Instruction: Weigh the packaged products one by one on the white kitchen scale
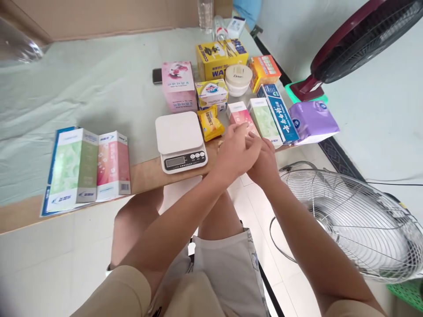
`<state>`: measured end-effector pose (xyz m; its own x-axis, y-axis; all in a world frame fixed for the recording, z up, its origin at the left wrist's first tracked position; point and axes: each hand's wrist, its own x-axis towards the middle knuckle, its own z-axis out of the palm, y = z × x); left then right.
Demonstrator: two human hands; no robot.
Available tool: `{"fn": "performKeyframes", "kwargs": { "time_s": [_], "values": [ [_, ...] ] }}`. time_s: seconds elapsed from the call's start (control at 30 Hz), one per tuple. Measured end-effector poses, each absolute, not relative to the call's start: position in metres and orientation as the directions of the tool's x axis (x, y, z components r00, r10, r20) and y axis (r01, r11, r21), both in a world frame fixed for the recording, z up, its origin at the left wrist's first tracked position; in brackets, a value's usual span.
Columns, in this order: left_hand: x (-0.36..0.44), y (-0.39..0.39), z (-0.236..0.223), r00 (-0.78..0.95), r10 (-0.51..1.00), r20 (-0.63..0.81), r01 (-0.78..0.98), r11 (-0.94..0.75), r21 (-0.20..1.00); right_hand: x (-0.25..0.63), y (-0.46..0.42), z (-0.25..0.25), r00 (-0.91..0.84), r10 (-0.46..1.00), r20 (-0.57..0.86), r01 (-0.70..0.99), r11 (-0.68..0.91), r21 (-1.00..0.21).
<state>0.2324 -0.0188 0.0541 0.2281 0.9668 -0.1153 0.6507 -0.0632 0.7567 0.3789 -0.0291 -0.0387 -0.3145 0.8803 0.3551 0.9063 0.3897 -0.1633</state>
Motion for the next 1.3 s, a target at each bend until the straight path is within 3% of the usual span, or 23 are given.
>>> {"fn": "performKeyframes", "kwargs": {
  "time_s": [0.2, 0.4, 0.6, 0.73, 0.93, 1.1, 1.2, 1.3],
  "values": [
    [0.221, -0.013, 0.049, 0.284, 0.942, -0.177, 0.795, -0.128, 0.593, 0.389, -0.044, -0.039, -0.164, 0.927, 0.339, 0.957, 0.232, -0.173],
    [0.229, -0.011, 0.04, 0.352, 0.927, -0.13, 0.806, -0.23, 0.546, 0.39, -0.044, -0.049, -0.212, 0.9, 0.381, 0.952, 0.278, -0.126],
    [0.222, -0.013, 0.015, 0.442, 0.892, -0.095, 0.805, -0.348, 0.48, 0.391, -0.046, -0.047, -0.205, 0.905, 0.372, 0.946, 0.281, -0.164],
    [0.217, -0.008, 0.004, 0.396, 0.915, 0.083, 0.796, -0.387, 0.466, 0.387, -0.047, -0.048, -0.175, 0.91, 0.375, 0.95, 0.256, -0.178],
    [0.217, -0.019, 0.002, 0.335, 0.88, 0.336, 0.683, -0.472, 0.557, 0.386, -0.048, -0.05, -0.199, 0.88, 0.432, 0.95, 0.281, -0.134],
    [0.218, -0.07, 0.0, 0.422, 0.787, 0.45, 0.639, -0.61, 0.468, 0.387, -0.055, -0.056, -0.178, 0.881, 0.439, 0.962, 0.25, -0.112],
    [0.215, -0.093, -0.006, 0.553, 0.759, 0.344, 0.576, -0.646, 0.501, 0.387, -0.057, -0.057, -0.179, 0.885, 0.43, 0.965, 0.243, -0.097],
    [0.212, -0.096, -0.014, 0.561, 0.819, 0.118, 0.586, -0.494, 0.642, 0.387, -0.056, -0.057, -0.178, 0.873, 0.454, 0.969, 0.235, -0.072]
  ]
}}
